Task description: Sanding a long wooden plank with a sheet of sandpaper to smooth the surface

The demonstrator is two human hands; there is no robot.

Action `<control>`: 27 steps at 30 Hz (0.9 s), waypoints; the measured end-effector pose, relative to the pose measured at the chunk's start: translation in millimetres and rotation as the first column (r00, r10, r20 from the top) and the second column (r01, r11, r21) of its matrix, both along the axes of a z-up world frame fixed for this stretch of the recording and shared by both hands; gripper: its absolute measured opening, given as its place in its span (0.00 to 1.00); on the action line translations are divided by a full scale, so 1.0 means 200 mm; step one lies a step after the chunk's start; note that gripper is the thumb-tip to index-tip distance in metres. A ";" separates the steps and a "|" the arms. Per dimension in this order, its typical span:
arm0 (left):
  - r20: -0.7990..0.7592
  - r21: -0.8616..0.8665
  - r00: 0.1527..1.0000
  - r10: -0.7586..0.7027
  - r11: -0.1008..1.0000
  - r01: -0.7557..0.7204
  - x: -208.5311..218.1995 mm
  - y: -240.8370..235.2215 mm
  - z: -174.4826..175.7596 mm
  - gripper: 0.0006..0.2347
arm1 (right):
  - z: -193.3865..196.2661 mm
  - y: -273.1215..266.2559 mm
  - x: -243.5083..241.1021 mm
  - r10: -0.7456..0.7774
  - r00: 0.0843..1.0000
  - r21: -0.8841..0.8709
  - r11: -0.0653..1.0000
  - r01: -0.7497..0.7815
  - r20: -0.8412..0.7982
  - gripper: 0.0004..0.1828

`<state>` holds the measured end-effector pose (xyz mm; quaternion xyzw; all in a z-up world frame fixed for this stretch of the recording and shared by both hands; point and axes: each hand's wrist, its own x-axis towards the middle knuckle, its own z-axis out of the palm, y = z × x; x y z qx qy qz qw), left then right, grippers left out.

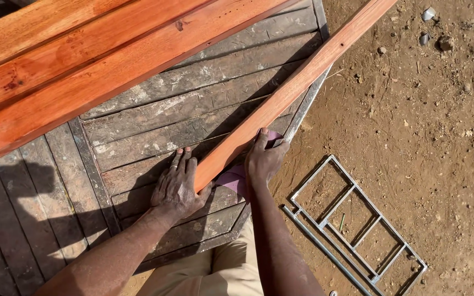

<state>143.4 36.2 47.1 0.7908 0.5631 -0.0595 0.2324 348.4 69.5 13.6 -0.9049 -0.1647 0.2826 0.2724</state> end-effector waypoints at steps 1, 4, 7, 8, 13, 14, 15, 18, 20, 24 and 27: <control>0.014 0.040 1.000 -0.005 0.999 0.004 0.00 -0.01 0.00 0.31 | -0.09 0.02 0.06 -0.009 0.999 0.007 1.000 0.009 0.033 0.34; 0.039 0.129 0.999 -0.023 0.992 0.018 0.00 -0.01 -0.01 0.31 | -0.08 0.00 0.05 -0.024 1.000 0.019 1.000 0.023 0.015 0.32; 0.050 0.141 0.999 -0.019 0.990 0.011 0.01 -0.02 0.02 0.29 | 0.10 -0.03 -0.08 -0.007 0.999 -0.030 1.000 0.005 -0.042 0.29; 0.053 0.141 0.998 -0.021 0.990 0.013 0.01 -0.03 0.02 0.29 | 0.12 -0.03 -0.08 -0.009 0.999 -0.030 1.000 0.008 -0.039 0.29; 0.052 0.127 0.998 -0.019 0.992 0.013 0.00 -0.02 -0.01 0.29 | -0.03 0.09 0.15 -0.005 0.998 0.008 1.000 0.005 0.066 0.31; 0.047 0.114 0.999 -0.021 0.993 0.016 -0.02 -0.04 -0.01 0.29 | -0.04 0.08 0.14 -0.007 0.998 -0.005 1.000 0.007 0.061 0.31; 0.036 0.109 0.999 -0.021 0.994 0.017 -0.03 -0.05 -0.01 0.29 | -0.05 0.08 0.14 0.005 0.998 -0.006 1.000 -0.004 0.061 0.30; 0.020 0.135 0.999 -0.027 0.991 0.024 0.01 -0.02 -0.01 0.30 | 0.08 0.07 0.04 0.012 1.000 -0.011 1.000 -0.012 0.024 0.32; -0.007 0.131 1.000 -0.028 0.991 0.029 0.01 -0.03 0.01 0.30 | 0.11 0.04 -0.01 0.012 0.999 -0.050 0.999 -0.014 -0.035 0.35; -0.016 0.132 0.999 -0.028 0.991 0.030 0.01 -0.02 0.00 0.29 | -0.02 0.14 0.15 -0.027 1.000 0.027 0.999 0.027 -0.012 0.36; -0.021 0.132 0.999 -0.026 0.991 0.029 0.01 -0.05 0.01 0.28 | 0.00 0.17 0.17 -0.052 0.999 0.047 0.998 0.052 -0.007 0.37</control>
